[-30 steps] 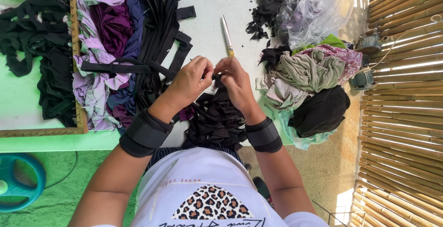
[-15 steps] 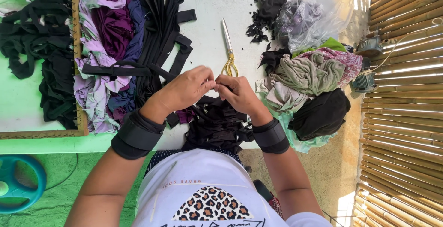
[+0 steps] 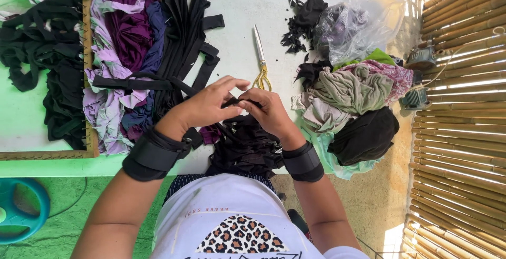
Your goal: The person cuts fabric pieces into narrow strips with handheld scissors, aligning and straightening the fabric by hand before each cut, and removing loose threads. The cut strips are then placed on a pile.
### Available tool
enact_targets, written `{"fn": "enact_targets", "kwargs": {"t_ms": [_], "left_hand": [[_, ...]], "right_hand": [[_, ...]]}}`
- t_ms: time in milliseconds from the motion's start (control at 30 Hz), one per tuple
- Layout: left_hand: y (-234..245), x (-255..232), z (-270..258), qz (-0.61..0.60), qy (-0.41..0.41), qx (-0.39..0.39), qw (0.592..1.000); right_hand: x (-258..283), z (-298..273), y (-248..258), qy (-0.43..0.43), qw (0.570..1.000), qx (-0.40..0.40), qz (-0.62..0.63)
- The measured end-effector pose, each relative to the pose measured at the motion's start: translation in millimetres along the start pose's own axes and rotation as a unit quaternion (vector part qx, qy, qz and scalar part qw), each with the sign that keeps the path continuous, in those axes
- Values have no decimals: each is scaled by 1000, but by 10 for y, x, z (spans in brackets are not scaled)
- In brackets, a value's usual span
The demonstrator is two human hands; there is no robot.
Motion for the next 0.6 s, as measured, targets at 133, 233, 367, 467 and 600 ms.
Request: {"fn": "enact_targets", "kwargs": {"t_ms": [133,233,367,467,600], "left_hand": [[-2,67,72,60,-46,-24,997],[-39,325,61,-4,114,17,993],[28,164,94,7,52,-13,999],[44,78,125,49,15,-14,999],[12,141,109,52,-11,7,999]], "right_hand": [[-134,33,44,-60,997,-8,-44],[-181,15,115,-88,995,6,-53],[-113,23,101,-61,997,37,-10],[-122,50,75,-80,996,45,-6],[-166,4,45,-81,995,46,30]]}}
Point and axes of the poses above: each hand's wrist, its own z-axis towards the middle knuckle, its own y-axis out of the back of the hand, x = y × z, the point moved 10 cm from there along z, towards the middle knuckle, and after that the axes turned 4 degrees about -z, right-handed, at the moved point
